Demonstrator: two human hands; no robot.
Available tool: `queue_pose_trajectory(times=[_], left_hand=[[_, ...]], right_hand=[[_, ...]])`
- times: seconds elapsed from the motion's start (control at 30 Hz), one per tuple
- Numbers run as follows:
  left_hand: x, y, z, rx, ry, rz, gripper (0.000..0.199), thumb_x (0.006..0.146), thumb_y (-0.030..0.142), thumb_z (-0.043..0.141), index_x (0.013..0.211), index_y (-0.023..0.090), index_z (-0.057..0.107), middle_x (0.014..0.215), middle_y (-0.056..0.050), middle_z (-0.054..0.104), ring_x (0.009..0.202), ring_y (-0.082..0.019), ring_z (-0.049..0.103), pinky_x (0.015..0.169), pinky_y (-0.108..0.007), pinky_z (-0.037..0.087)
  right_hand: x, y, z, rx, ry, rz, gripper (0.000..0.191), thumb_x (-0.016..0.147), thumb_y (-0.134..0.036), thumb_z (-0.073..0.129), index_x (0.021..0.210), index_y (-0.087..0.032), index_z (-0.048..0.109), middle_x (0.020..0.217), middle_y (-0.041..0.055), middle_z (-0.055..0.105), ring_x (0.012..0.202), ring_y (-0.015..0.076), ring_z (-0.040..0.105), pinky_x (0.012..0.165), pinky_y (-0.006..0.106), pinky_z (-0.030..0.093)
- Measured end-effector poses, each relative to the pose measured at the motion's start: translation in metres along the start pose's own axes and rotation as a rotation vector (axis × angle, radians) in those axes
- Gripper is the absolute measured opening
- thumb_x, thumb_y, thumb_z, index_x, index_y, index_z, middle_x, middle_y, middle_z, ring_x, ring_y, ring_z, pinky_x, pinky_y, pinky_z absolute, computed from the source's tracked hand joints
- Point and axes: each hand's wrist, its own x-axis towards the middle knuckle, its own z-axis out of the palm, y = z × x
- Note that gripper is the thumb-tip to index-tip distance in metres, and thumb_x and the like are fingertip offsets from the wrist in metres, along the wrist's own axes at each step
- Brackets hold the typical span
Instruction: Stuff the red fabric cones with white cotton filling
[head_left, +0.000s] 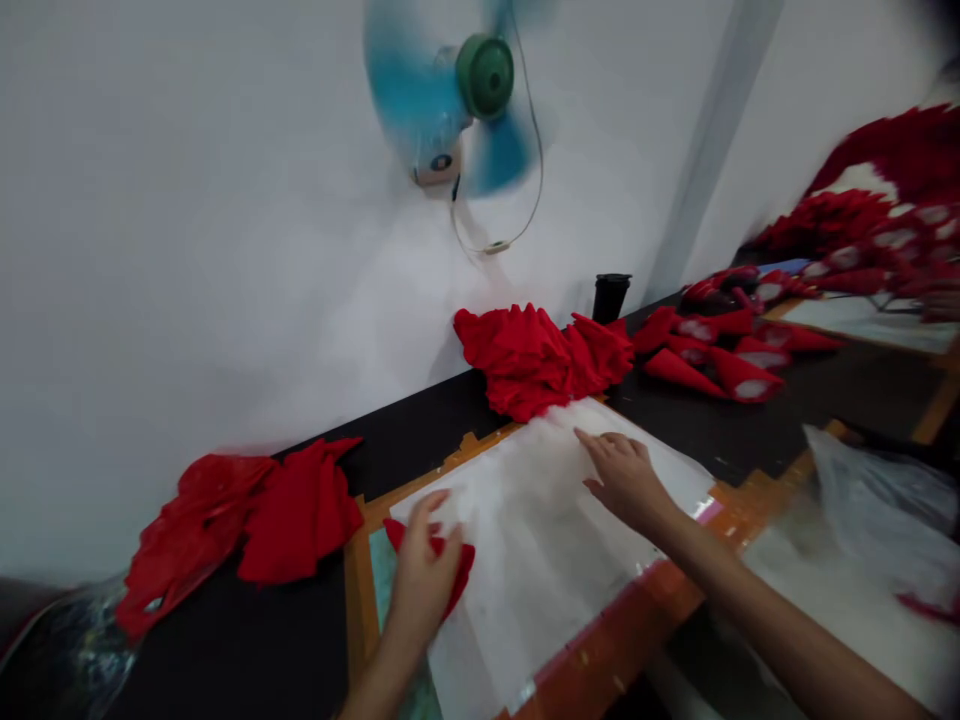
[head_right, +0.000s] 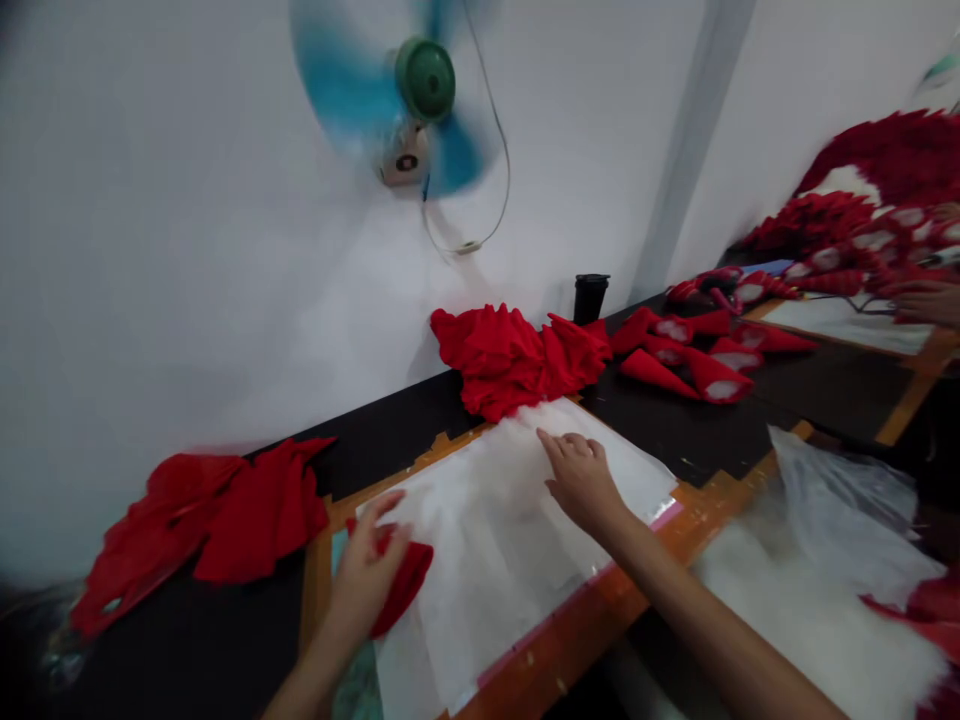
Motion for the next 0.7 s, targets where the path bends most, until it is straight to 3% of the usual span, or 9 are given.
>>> queue_pose_trajectory(times=[0.1, 0.17, 0.23, 0.27, 0.37, 0.43, 0.5, 0.57, 0.7], left_hand=[[0.005, 0.019, 0.051, 0.132, -0.374, 0.178, 0.065, 0.073, 0.018, 0.062, 0.136, 0.022, 0.045, 0.145, -0.013, 0.042, 0.130, -0.029, 0.045, 0.104, -0.045, 0.043], [0.013, 0.026, 0.082, 0.242, -0.527, 0.298, 0.089, 0.070, 0.016, 0.067, 0.149, 0.024, 0.027, 0.159, -0.013, 0.017, 0.142, -0.032, 0.029, 0.113, -0.046, 0.033], [0.024, 0.030, 0.105, 0.365, -0.641, 0.351, 0.098, 0.067, 0.014, 0.069, 0.151, 0.028, 0.020, 0.162, -0.013, 0.001, 0.141, -0.036, 0.030, 0.111, -0.046, 0.035], [0.029, 0.030, 0.114, 0.419, -0.668, 0.364, 0.096, 0.068, 0.013, 0.068, 0.151, 0.028, 0.022, 0.161, -0.014, 0.004, 0.137, -0.036, 0.037, 0.108, -0.046, 0.038], [0.042, 0.027, 0.130, 0.535, -0.665, 0.397, 0.063, 0.075, 0.006, 0.054, 0.136, 0.019, 0.046, 0.139, -0.016, 0.044, 0.115, -0.029, 0.056, 0.099, -0.041, 0.045], [0.046, 0.023, 0.132, 0.566, -0.648, 0.404, 0.043, 0.076, 0.003, 0.048, 0.116, 0.015, 0.059, 0.118, -0.014, 0.056, 0.104, -0.026, 0.059, 0.096, -0.039, 0.047], [0.047, 0.017, 0.124, 0.574, -0.635, 0.408, 0.035, 0.075, 0.001, 0.046, 0.102, 0.015, 0.063, 0.109, -0.012, 0.059, 0.101, -0.024, 0.059, 0.096, -0.038, 0.047], [0.048, 0.010, 0.109, 0.572, -0.606, 0.415, 0.036, 0.072, -0.002, 0.045, 0.097, 0.017, 0.063, 0.106, -0.010, 0.060, 0.103, -0.023, 0.057, 0.099, -0.037, 0.045], [0.054, -0.006, 0.066, 0.562, -0.500, 0.418, 0.041, 0.071, -0.003, 0.043, 0.101, 0.016, 0.062, 0.110, -0.011, 0.059, 0.112, -0.024, 0.053, 0.105, -0.040, 0.041]], right_hand=[[0.013, 0.010, 0.011, 0.005, -0.129, -0.048, 0.033, 0.071, -0.003, 0.057, 0.100, -0.015, 0.067, 0.083, 0.0105, 0.071, 0.091, 0.0284, 0.061, 0.099, 0.049, 0.033], [0.014, 0.004, 0.017, 0.046, -0.136, -0.078, 0.027, 0.073, -0.003, 0.054, 0.091, -0.017, 0.068, 0.080, 0.0082, 0.070, 0.087, 0.0249, 0.062, 0.097, 0.044, 0.034], [0.010, -0.002, 0.019, 0.090, -0.132, -0.104, 0.026, 0.078, -0.005, 0.051, 0.094, -0.018, 0.068, 0.086, 0.0078, 0.071, 0.089, 0.0233, 0.062, 0.096, 0.042, 0.035], [0.008, -0.003, 0.019, 0.112, -0.133, -0.121, 0.025, 0.080, -0.007, 0.050, 0.094, -0.019, 0.068, 0.086, 0.0068, 0.070, 0.089, 0.0223, 0.062, 0.096, 0.042, 0.035], [0.004, 0.000, 0.016, 0.172, -0.152, -0.178, 0.021, 0.085, -0.013, 0.050, 0.093, -0.021, 0.068, 0.092, 0.0052, 0.070, 0.091, 0.0206, 0.061, 0.093, 0.037, 0.039], [0.002, 0.008, 0.014, 0.176, -0.159, -0.201, 0.027, 0.084, -0.019, 0.056, 0.109, -0.022, 0.065, 0.117, 0.0082, 0.065, 0.106, 0.0236, 0.057, 0.091, 0.037, 0.041], [0.003, 0.019, 0.015, 0.116, -0.183, -0.211, 0.039, 0.081, -0.020, 0.059, 0.120, -0.024, 0.061, 0.139, 0.0092, 0.053, 0.120, 0.0282, 0.050, 0.092, 0.041, 0.042], [0.005, 0.031, 0.019, 0.043, -0.215, -0.203, 0.039, 0.079, -0.015, 0.058, 0.116, -0.025, 0.064, 0.140, 0.0088, 0.053, 0.122, 0.0309, 0.049, 0.091, 0.045, 0.042], [0.011, 0.051, 0.026, 0.000, -0.202, -0.150, 0.037, 0.079, -0.010, 0.052, 0.111, -0.020, 0.066, 0.126, 0.0118, 0.064, 0.115, 0.0323, 0.054, 0.092, 0.052, 0.041]])
